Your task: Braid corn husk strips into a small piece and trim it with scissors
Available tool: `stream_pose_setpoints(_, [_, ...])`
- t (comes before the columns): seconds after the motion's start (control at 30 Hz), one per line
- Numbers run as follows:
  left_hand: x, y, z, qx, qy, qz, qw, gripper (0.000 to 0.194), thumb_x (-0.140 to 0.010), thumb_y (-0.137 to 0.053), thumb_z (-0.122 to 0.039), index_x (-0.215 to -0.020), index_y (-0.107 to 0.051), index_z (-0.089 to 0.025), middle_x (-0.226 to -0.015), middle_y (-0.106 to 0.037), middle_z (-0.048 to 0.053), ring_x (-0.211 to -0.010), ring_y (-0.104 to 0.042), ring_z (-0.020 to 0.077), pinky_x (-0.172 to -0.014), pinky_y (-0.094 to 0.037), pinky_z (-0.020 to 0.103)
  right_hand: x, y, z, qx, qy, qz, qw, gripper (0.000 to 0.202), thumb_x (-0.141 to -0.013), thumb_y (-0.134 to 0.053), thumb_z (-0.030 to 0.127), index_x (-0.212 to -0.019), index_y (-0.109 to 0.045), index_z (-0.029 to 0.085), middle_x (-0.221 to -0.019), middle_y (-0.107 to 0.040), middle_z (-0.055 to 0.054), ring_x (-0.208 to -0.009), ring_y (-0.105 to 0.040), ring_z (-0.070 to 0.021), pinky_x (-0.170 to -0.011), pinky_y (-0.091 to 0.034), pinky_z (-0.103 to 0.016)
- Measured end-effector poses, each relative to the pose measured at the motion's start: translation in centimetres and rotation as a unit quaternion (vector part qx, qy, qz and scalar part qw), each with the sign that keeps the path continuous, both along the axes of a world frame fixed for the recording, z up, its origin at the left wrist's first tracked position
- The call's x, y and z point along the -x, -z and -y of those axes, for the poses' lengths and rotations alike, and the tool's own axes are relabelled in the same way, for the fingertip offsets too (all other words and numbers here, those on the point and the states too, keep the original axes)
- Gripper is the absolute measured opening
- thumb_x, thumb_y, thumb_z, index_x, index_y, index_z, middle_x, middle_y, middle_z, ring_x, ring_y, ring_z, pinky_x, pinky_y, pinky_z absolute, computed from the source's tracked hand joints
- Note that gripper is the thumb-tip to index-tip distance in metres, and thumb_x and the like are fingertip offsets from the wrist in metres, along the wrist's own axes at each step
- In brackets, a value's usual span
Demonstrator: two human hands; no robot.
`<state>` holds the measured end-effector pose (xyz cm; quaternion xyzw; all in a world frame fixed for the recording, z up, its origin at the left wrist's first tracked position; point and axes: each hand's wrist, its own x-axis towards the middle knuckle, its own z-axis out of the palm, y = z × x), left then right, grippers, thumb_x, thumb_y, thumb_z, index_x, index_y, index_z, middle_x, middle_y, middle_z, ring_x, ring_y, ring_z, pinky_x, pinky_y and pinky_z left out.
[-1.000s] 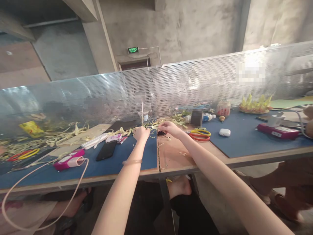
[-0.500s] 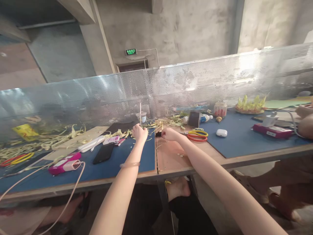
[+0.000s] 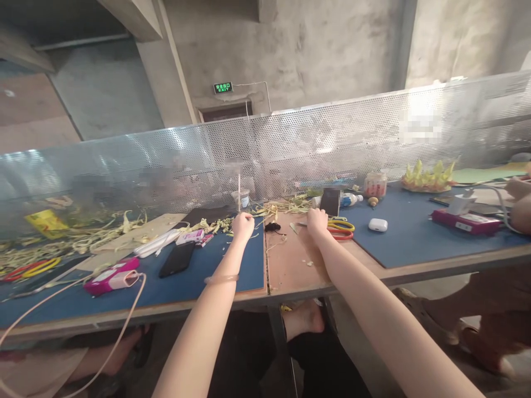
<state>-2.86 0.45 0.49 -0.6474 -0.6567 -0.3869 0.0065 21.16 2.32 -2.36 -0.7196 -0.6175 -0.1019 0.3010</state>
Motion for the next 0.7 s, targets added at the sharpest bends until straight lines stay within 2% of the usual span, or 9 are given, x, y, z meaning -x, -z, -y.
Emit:
stream_pose_setpoints(0.2, [-0.6,0.2,0.2,-0.005,0.088,-0.032,0.996,0.025,-0.086,-0.050,-0.030,-0.107,-0.055,-0.016,-0.110,-0.058,0.008,-0.093,-0.058,0.0184,-0.080,-0.048,0.039,0.2,-0.5,-0.4,-0.025,-0.032,0.016,0.999,0.025,-0.088,-0.049,0.031,-0.108,-0.054,0.017,-0.116,-0.053,-0.008,-0.102,-0.052,-0.0196,-0.086,-0.044,-0.041])
stream_pose_setpoints(0.3, [-1.1,0.4,0.5,-0.002,0.127,-0.056,0.990,0.024,-0.087,-0.050,-0.030,-0.105,-0.057,-0.017,-0.110,-0.058,0.008,-0.093,-0.057,0.0181,-0.081,-0.048,0.039,0.6,-0.5,-0.6,-0.033,-0.074,0.030,0.996,0.028,-0.088,-0.048,0.032,-0.111,-0.053,0.017,-0.122,-0.049,-0.008,-0.108,-0.049,-0.0215,-0.090,-0.040,-0.044])
stream_pose_setpoints(0.47, [-1.1,0.4,0.6,0.009,0.130,-0.065,0.989,0.023,-0.087,-0.049,-0.030,-0.105,-0.057,-0.017,-0.110,-0.058,0.008,-0.093,-0.057,0.0182,-0.081,-0.048,0.039,1.4,0.4,-1.1,0.019,-0.214,0.062,0.975,0.030,-0.086,-0.052,0.032,-0.112,-0.053,0.017,-0.121,-0.051,-0.008,-0.110,-0.048,-0.0230,-0.092,-0.038,-0.047])
stream_pose_setpoints(0.57, [-0.9,0.3,0.5,0.010,0.125,-0.052,0.991,0.024,-0.087,-0.049,-0.030,-0.106,-0.056,-0.017,-0.110,-0.057,0.008,-0.093,-0.057,0.0182,-0.080,-0.048,0.039,1.7,0.8,-1.5,0.046,-0.265,0.047,0.962,0.028,-0.086,-0.053,0.031,-0.110,-0.054,0.016,-0.118,-0.052,-0.008,-0.107,-0.050,-0.0222,-0.090,-0.040,-0.046])
stream_pose_setpoints(0.7, [-0.9,0.3,0.4,0.001,0.133,-0.024,0.991,0.024,-0.087,-0.049,-0.030,-0.106,-0.056,-0.017,-0.111,-0.057,0.008,-0.094,-0.057,0.0185,-0.081,-0.048,0.039,1.9,0.2,-1.7,0.046,-0.315,-0.020,0.948,0.025,-0.087,-0.051,0.030,-0.106,-0.056,0.015,-0.111,-0.056,-0.007,-0.098,-0.055,-0.0187,-0.084,-0.045,-0.041])
